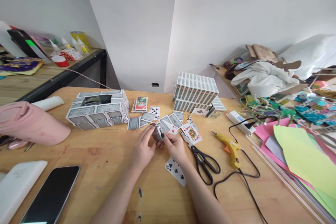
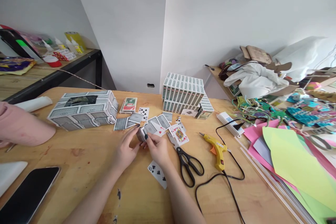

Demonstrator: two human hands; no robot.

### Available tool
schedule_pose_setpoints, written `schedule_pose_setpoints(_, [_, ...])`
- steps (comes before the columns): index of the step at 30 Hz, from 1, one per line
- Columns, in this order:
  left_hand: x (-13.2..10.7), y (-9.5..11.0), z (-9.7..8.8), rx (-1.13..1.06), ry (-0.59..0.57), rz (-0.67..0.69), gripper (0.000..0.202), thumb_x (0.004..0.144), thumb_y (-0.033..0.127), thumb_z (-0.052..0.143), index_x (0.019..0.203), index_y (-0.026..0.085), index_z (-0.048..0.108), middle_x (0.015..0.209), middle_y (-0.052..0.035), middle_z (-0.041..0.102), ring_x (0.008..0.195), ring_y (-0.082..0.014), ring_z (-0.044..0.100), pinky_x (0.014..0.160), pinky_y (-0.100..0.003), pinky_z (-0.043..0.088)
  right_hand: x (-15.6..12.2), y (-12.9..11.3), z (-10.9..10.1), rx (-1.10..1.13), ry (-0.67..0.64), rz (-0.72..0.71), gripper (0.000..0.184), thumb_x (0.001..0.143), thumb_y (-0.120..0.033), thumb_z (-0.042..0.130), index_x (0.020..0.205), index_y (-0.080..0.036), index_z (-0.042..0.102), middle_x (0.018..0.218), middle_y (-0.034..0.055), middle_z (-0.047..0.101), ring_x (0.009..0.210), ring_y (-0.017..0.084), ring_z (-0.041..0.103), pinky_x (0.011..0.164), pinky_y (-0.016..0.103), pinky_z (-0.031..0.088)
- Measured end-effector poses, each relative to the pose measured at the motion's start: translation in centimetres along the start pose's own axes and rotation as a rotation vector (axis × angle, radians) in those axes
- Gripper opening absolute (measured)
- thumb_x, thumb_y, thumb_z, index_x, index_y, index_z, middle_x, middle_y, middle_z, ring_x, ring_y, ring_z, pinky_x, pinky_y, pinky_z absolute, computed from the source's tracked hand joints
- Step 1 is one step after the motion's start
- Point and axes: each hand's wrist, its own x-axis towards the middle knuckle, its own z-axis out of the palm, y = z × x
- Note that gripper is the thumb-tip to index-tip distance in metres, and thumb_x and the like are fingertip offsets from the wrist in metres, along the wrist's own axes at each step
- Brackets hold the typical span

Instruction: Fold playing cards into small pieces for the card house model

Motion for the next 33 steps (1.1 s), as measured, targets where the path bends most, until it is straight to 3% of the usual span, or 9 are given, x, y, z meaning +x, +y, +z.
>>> schedule_pose_setpoints(6, [0.1,0.0,-0.1,0.013,-0.036,0.033,0.05,0.079,0.012,0.049,0.127,0.024,0.043,0.126,-0.0072,0.054,0.119,-0.0227,0.048,0.099,-0.041,0.042,0.2,0.2,-0.5,-0.052,0.03,0.029,0.03,0.079,-0.04,0.053,0.085,-0.019,0.073,0.058,0.0027,0.066,0.052,0.017,0.06,0.051,0.028,0.048])
schedule_pose_setpoints(12, [0.0,-0.1,0.1,0.022,-0.079,0.042,0.053,0.078,0.01,0.048,0.128,0.024,0.042,0.127,-0.0075,0.051,0.119,-0.0231,0.048,0.098,-0.042,0.043,0.2,1.6,-0.8,-0.109,0.117,0.043,0.031,0.077,-0.029,0.054,0.102,-0.019,0.069,0.054,0.0005,0.066,0.048,0.018,0.063,0.053,0.03,0.052])
schedule_pose_setpoints(18, [-0.1,-0.4,0.2,0.013,-0.07,0.004,0.053,0.078,0.009,0.047,0.128,0.024,0.042,0.129,-0.0069,0.049,0.12,-0.023,0.046,0.1,-0.042,0.042,-0.6,0.4,-0.6,-0.199,-0.016,-0.082,0.043,0.077,-0.018,0.047,0.117,-0.021,0.06,0.072,0.0018,0.069,0.06,0.018,0.064,0.06,0.03,0.052])
schedule_pose_setpoints(25, [-0.1,-0.3,0.2,0.047,-0.065,-0.01,0.054,0.078,0.01,0.048,0.129,0.024,0.041,0.13,-0.0072,0.049,0.119,-0.0229,0.047,0.099,-0.04,0.043,-0.4,1.9,-0.1,-0.429,0.117,-0.147,0.04,0.075,-0.026,0.056,0.115,-0.021,0.06,0.062,0.0013,0.065,0.051,0.016,0.058,0.054,0.029,0.05])
schedule_pose_setpoints(33, [-0.2,-0.3,0.3,0.069,-0.058,0.005,0.054,0.078,0.012,0.05,0.13,0.023,0.041,0.128,-0.0073,0.05,0.116,-0.0238,0.05,0.096,-0.04,0.045,-0.7,1.7,-0.1,-0.581,0.107,-0.171,0.035,0.079,-0.024,0.049,0.112,-0.019,0.06,0.077,0.0062,0.07,0.06,0.018,0.064,0.06,0.028,0.051])
